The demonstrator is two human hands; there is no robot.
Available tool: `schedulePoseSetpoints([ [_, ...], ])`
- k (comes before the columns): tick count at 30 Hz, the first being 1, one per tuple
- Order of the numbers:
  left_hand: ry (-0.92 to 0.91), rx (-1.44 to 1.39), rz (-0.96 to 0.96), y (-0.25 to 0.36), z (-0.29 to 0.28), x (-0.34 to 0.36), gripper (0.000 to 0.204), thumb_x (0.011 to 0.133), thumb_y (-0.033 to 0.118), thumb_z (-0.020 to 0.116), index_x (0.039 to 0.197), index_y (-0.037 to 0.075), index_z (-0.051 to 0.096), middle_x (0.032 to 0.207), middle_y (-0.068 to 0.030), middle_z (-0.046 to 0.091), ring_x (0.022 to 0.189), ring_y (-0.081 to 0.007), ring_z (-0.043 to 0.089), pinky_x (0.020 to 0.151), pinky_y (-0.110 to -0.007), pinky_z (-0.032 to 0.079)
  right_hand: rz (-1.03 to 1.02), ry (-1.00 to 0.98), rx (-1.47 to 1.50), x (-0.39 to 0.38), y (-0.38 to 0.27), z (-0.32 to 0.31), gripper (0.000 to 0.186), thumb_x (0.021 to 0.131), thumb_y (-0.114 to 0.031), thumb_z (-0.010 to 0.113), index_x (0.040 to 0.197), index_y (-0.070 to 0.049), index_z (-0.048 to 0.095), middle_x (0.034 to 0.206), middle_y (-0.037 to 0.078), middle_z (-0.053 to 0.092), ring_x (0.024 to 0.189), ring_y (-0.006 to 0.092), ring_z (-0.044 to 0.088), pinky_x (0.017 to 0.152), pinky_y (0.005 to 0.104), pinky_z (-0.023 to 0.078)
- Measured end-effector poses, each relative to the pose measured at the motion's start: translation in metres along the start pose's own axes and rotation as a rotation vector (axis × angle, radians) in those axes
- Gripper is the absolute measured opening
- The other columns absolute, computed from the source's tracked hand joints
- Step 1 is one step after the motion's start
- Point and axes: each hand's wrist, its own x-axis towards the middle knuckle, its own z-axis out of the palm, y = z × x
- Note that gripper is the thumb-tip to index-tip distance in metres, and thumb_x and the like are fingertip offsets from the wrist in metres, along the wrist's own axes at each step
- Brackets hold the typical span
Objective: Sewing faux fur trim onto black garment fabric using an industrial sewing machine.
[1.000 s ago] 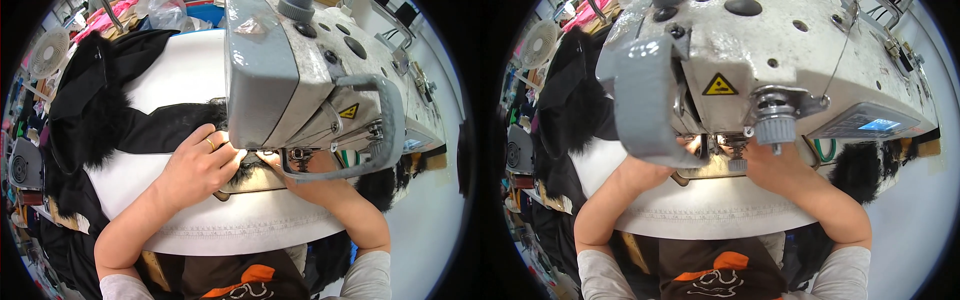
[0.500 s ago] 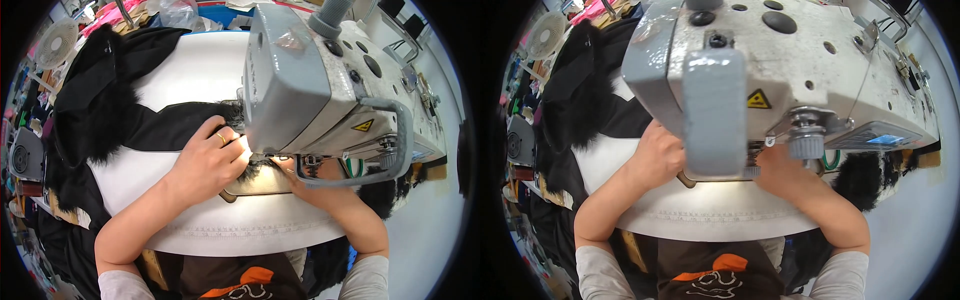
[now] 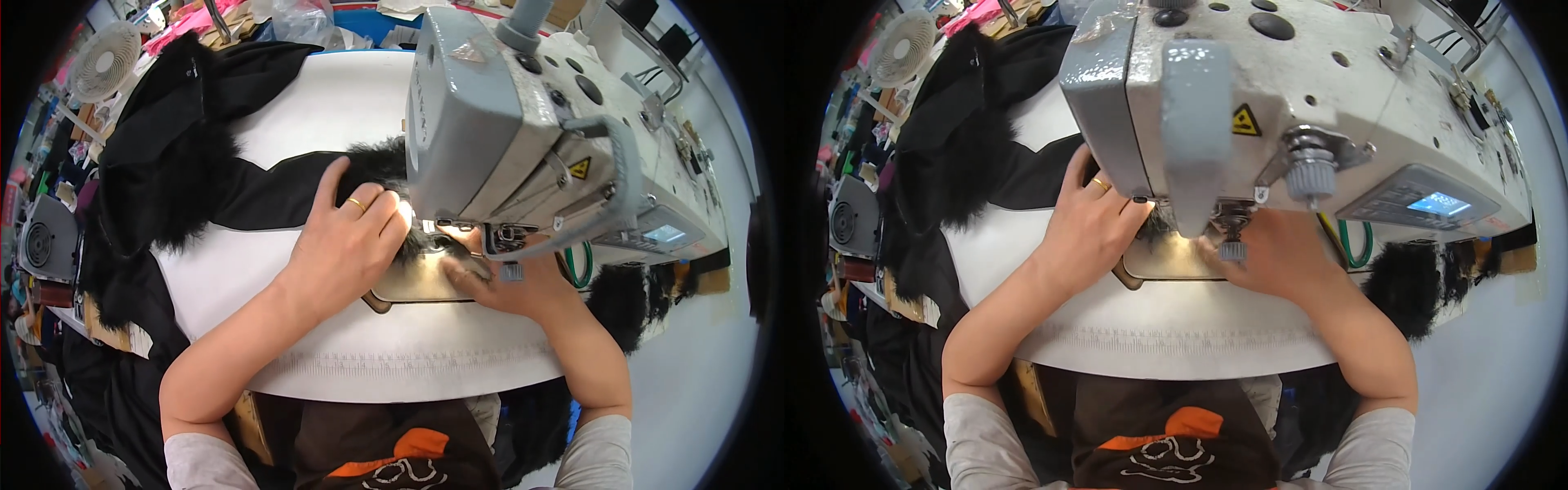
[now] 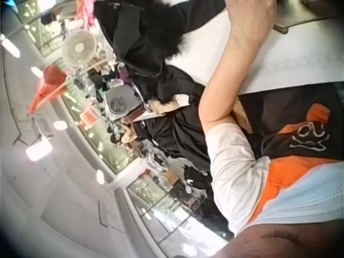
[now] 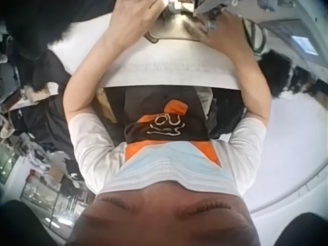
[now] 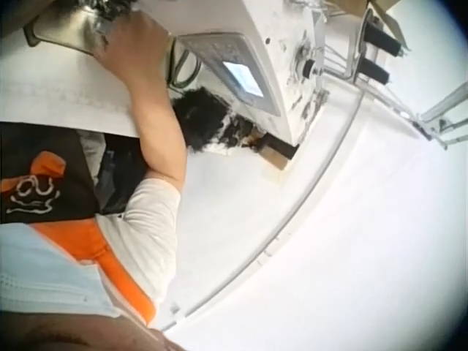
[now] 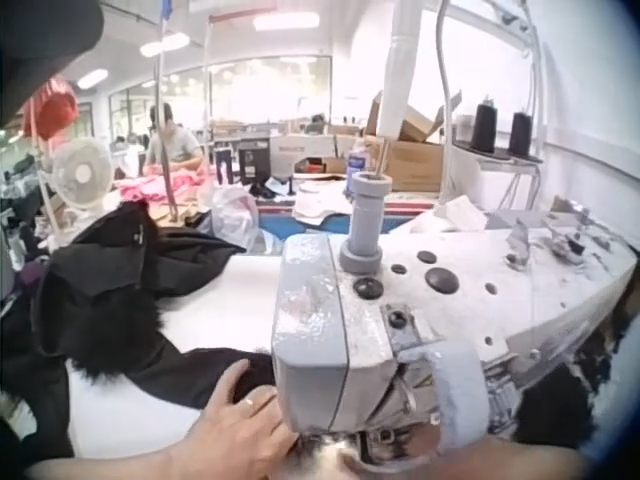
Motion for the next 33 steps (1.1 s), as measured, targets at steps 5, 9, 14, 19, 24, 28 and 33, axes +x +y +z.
schedulePoseSetpoints([
  [5,-0.012,-0.043,0.127,0.01,-0.008,0.0,0.012,0.084,0.008,0.067,0.095,0.005,0.066,0.091,-0.0061,0.061,0.094,-0.0242,0.064,0.11,-0.055,0.046,-0.399,0.386,0.114,0.002,0.001,0.01,0.041,0.082,-0.035,0.089,0.107,-0.01,0.068,0.103,0.011,0.075,0.085,0.0347,0.074,0.07,0.0448,0.058],
  [9,-0.078,-0.281,0.102,0.013,-0.018,0.007,0.012,0.082,0.007,0.07,0.093,0.005,0.065,0.087,-0.0073,0.064,0.089,-0.0263,0.067,0.095,-0.044,0.047,-0.233,0.235,0.446,-0.003,0.0,0.022,0.047,0.077,-0.018,0.087,0.123,-0.017,0.073,0.118,0.003,0.074,0.111,0.031,0.071,0.101,0.0411,0.055],
  [14,-0.521,-0.497,0.024,0.0,-0.048,0.022,0.025,0.076,0.011,0.08,0.096,0.006,0.066,0.092,-0.009,0.07,0.092,-0.0283,0.07,0.097,-0.045,0.045,-0.38,0.143,0.35,0.008,-0.001,0.006,0.038,0.081,-0.005,0.082,0.116,-0.019,0.075,0.103,0.005,0.075,0.096,0.0305,0.073,0.086,0.0411,0.057],
  [19,-0.531,-0.137,0.112,-0.003,-0.055,0.031,0.009,0.085,0.009,0.071,0.094,0.007,0.069,0.093,-0.0058,0.07,0.102,-0.0269,0.07,0.109,-0.049,0.044,-0.369,0.178,0.123,0.003,0.008,0.006,0.017,0.084,-0.017,0.075,0.1,-0.011,0.071,0.1,0.006,0.068,0.092,0.0268,0.073,0.072,0.0419,0.059],
  [24,-0.257,-0.018,0.123,-0.009,-0.029,0.023,0.012,0.083,0.009,0.07,0.094,0.007,0.074,0.111,-0.0104,0.07,0.115,-0.0319,0.065,0.115,-0.054,0.04,-0.326,0.427,-0.092,0.0,0.0,0.018,0.006,0.077,-0.015,0.07,0.081,-0.01,0.068,0.094,0.005,0.065,0.086,0.0217,0.071,0.063,0.0381,0.058],
  [28,-0.206,0.067,0.16,-0.007,-0.03,0.008,0.02,0.079,0.01,0.072,0.099,0.005,0.074,0.108,-0.0095,0.066,0.114,-0.0326,0.064,0.11,-0.057,0.044,-0.318,0.5,-0.101,0.0,-0.004,0.022,0.004,0.078,-0.015,0.07,0.076,-0.011,0.069,0.094,0.003,0.063,0.085,0.0194,0.069,0.064,0.0352,0.058],
  [33,-0.159,0.109,0.278,0.004,-0.038,0.009,0.021,0.079,0.014,0.069,0.097,0.004,0.07,0.099,-0.0078,0.061,0.1,-0.0253,0.064,0.102,-0.047,0.05,-0.456,0.475,-0.048,-0.001,0.003,0.02,0.008,0.079,-0.018,0.071,0.077,-0.011,0.069,0.095,0.005,0.062,0.089,0.0192,0.069,0.065,0.0349,0.058],
])
